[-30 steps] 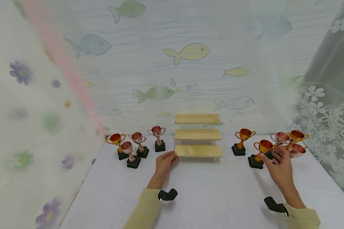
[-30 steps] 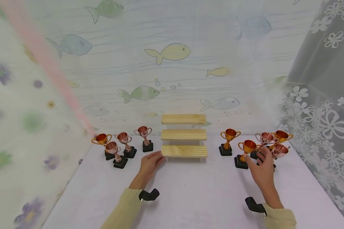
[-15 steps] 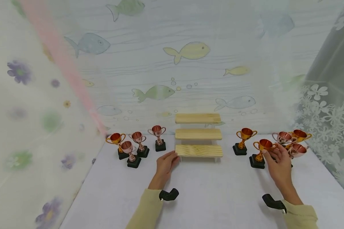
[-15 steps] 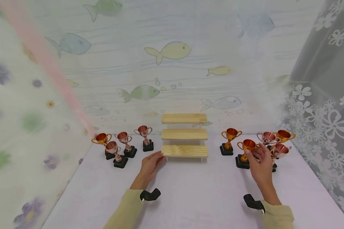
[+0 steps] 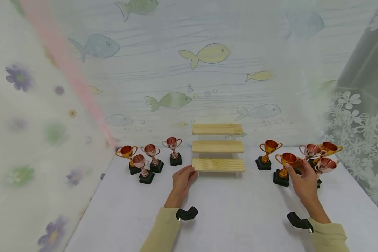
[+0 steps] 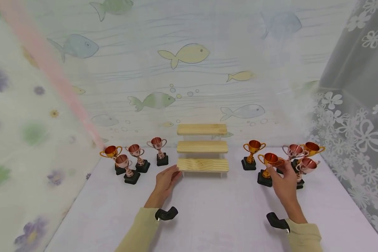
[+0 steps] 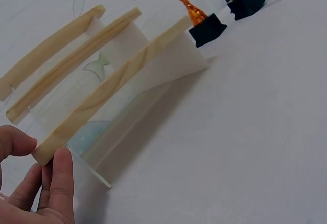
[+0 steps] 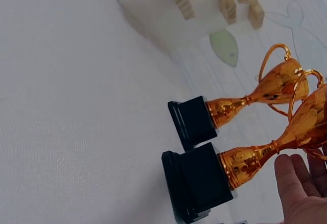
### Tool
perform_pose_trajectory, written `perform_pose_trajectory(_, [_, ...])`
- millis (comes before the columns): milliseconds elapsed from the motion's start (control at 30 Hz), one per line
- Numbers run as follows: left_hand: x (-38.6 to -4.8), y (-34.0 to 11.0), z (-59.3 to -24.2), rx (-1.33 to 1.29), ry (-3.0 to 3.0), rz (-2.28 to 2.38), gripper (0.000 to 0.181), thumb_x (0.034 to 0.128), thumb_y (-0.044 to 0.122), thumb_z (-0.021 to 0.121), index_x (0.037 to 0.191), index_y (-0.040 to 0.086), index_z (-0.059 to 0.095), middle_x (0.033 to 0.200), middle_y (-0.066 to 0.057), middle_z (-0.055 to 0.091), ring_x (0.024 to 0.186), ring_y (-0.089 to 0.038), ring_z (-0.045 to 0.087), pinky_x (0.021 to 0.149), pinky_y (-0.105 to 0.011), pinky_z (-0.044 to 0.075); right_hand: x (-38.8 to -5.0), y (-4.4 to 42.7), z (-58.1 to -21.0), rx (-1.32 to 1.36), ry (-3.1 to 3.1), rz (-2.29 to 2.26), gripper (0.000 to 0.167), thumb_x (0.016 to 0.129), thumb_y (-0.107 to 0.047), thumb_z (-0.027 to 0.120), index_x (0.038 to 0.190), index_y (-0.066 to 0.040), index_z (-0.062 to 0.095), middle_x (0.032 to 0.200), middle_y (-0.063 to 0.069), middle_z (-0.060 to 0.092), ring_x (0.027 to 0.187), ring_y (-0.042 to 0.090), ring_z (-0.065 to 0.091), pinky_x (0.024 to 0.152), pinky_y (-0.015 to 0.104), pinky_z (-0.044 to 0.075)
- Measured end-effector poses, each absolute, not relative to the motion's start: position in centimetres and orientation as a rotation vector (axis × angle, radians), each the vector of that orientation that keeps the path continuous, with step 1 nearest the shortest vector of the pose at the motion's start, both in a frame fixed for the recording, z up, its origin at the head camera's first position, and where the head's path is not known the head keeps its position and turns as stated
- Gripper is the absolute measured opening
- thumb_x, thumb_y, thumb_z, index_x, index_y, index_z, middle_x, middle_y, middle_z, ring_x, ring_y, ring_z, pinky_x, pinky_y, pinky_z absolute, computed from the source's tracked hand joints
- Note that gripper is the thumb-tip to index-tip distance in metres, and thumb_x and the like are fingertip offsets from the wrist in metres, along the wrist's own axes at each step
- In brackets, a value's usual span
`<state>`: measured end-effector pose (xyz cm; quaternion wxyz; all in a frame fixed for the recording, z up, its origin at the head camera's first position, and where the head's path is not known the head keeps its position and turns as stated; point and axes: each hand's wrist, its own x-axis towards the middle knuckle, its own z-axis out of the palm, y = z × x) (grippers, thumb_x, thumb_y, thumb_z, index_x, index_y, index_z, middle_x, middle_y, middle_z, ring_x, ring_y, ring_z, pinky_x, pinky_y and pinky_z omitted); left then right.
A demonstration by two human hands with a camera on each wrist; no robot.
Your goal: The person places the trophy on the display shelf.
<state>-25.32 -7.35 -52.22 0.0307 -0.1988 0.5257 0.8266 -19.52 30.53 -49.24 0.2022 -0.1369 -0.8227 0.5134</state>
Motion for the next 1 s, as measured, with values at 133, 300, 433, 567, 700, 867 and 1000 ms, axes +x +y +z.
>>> perform_pose_trajectory(133, [-25.3, -7.3, -52.2, -0.630, 1.646, 2.550, 0.039, 0.0921, -0.001, 0.067, 0.129, -0.011, 0.061, 0.121, -0.022, 0.065, 0.095, -0.016, 0.067, 0.088, -0.026, 0.060, -19.6, 30.5, -49.2, -0.341, -2.294, 1.473, 0.050, 0.102, -0.030, 0.064, 0.139, 0.000, 0.049, 0.116, -0.020, 0.055, 0.103, -0.011, 0.049, 0.082, -0.001, 0.041])
perform_pose_trajectory(300, [-25.4, -7.2, -52.3, -0.643, 1.642, 2.550, 0.038, 0.0915, -0.002, 0.067, 0.128, -0.011, 0.062, 0.121, -0.023, 0.065, 0.095, -0.016, 0.067, 0.084, -0.024, 0.060, -19.6, 30.7, -49.3, -0.296, -2.296, 1.474, 0.049, 0.102, -0.026, 0.064, 0.140, 0.000, 0.048, 0.115, -0.024, 0.053, 0.103, -0.013, 0.049, 0.082, -0.002, 0.043])
perform_pose_trajectory(433, [-25.5, -7.1, -52.4, -0.655, 1.633, 2.557, 0.038, 0.0920, -0.002, 0.066, 0.128, -0.012, 0.062, 0.119, -0.021, 0.066, 0.094, -0.015, 0.067, 0.083, -0.023, 0.061, -19.6, 30.9, -49.2, -0.239, -2.299, 1.429, 0.049, 0.101, -0.021, 0.065, 0.141, 0.001, 0.048, 0.110, -0.028, 0.052, 0.100, -0.013, 0.051, 0.079, -0.001, 0.046])
perform_pose_trajectory(567, [-25.5, -7.0, -52.5, -0.659, 1.645, 2.560, 0.037, 0.0924, -0.002, 0.066, 0.128, -0.012, 0.062, 0.114, -0.019, 0.066, 0.091, -0.014, 0.067, 0.081, -0.022, 0.060, -19.6, 31.0, -49.2, -0.206, -2.302, 1.406, 0.048, 0.100, -0.017, 0.066, 0.140, 0.003, 0.049, 0.108, -0.031, 0.051, 0.099, -0.014, 0.051, 0.078, 0.000, 0.047])
perform_pose_trajectory(700, [-25.4, -6.8, -52.5, -0.642, 1.671, 2.568, 0.037, 0.0923, -0.002, 0.066, 0.127, -0.013, 0.062, 0.111, -0.018, 0.067, 0.089, -0.014, 0.067, 0.079, -0.022, 0.060, -19.6, 30.9, -48.6, -0.173, -2.294, 1.409, 0.048, 0.099, -0.015, 0.068, 0.139, 0.004, 0.049, 0.109, -0.030, 0.052, 0.100, -0.015, 0.052, 0.079, -0.001, 0.047])
perform_pose_trajectory(867, [-25.4, -6.8, -52.5, -0.666, 1.674, 2.561, 0.036, 0.0926, 0.000, 0.067, 0.127, -0.011, 0.063, 0.114, -0.019, 0.066, 0.090, -0.014, 0.066, 0.080, -0.022, 0.060, -19.5, 30.3, -47.4, -0.161, -2.315, 1.378, 0.050, 0.098, -0.018, 0.069, 0.140, 0.003, 0.050, 0.114, -0.023, 0.055, 0.100, -0.016, 0.051, 0.079, -0.001, 0.046])
perform_pose_trajectory(1000, [-25.4, -6.8, -52.3, -0.681, 1.677, 2.543, 0.036, 0.0929, 0.000, 0.066, 0.127, -0.010, 0.063, 0.119, -0.021, 0.065, 0.092, -0.015, 0.066, 0.082, -0.023, 0.060, -19.6, 29.7, -46.3, -0.134, -2.327, 1.384, 0.050, 0.099, -0.020, 0.068, 0.141, 0.001, 0.050, 0.119, -0.018, 0.055, 0.102, -0.015, 0.050, 0.081, -0.001, 0.046])
